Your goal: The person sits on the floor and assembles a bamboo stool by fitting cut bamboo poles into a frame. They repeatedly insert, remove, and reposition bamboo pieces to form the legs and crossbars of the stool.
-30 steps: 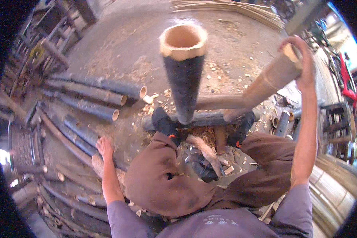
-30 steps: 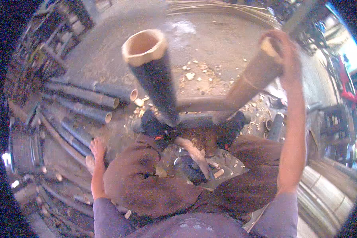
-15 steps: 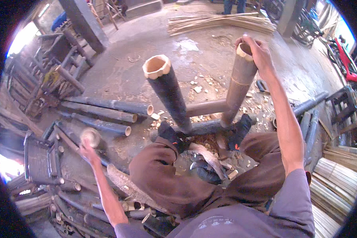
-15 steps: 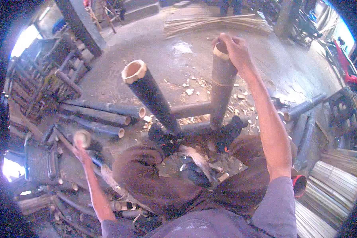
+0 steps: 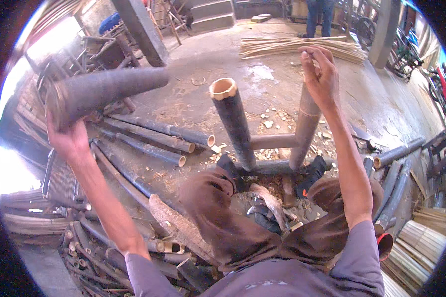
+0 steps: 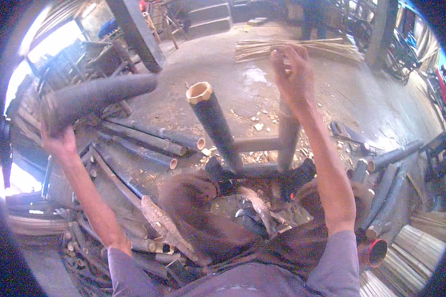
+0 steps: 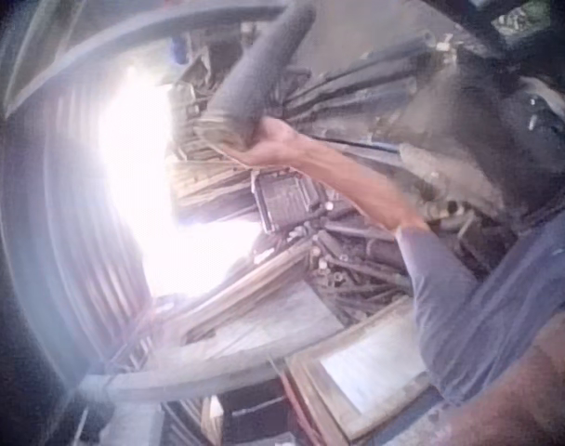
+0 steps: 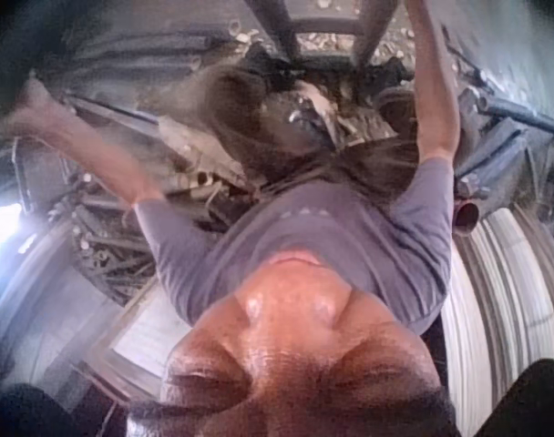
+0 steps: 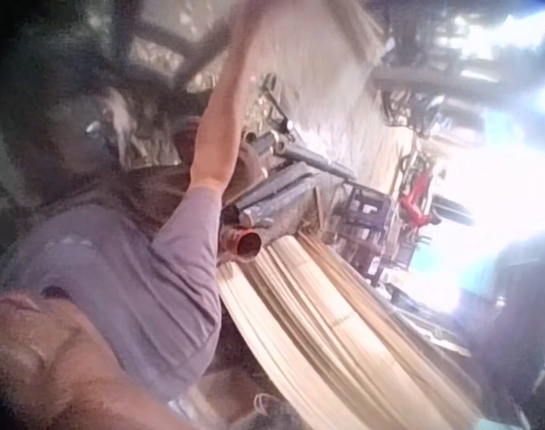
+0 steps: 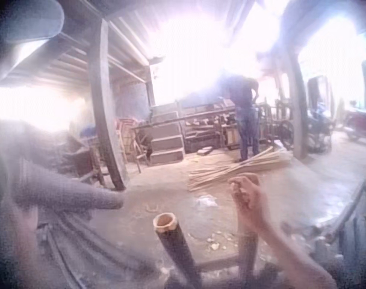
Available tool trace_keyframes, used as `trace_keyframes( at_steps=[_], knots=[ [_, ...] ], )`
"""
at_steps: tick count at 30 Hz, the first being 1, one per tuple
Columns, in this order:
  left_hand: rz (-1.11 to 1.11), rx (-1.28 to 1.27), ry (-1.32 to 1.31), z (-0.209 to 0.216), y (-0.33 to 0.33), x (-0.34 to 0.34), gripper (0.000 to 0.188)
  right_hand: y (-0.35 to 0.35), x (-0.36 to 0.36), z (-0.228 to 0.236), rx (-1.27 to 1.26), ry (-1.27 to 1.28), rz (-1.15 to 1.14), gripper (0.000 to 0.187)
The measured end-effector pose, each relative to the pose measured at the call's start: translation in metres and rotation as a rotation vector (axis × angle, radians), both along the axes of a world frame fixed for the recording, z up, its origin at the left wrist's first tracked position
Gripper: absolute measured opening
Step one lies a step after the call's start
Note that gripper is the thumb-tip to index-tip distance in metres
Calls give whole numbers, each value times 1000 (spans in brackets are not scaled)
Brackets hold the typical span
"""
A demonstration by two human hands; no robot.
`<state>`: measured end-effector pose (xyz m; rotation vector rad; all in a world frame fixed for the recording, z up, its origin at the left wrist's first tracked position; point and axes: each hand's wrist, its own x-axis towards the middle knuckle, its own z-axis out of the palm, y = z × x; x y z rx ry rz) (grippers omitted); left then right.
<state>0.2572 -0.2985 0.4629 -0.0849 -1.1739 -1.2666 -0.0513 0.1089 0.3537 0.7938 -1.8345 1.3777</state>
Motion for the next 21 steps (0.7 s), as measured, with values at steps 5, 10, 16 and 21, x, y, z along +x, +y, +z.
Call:
trace_keyframes(
  at_steps=[5,10,16,21],
  knots=[
    [398,-347,-201,21,11,-11,70,-16,10,19,-55,-18,44,26],
    [692,-857,-78,49,28,24,60,-27,-42,26,-324,-28,47,29],
    [458,-494,-162,20,-25,6,69,17,-44,34,-1039,-487,732,73],
    [1051,-1049,-423,27,123,-84,62,126,-51,12,-502,-25,204,70]
  ],
)
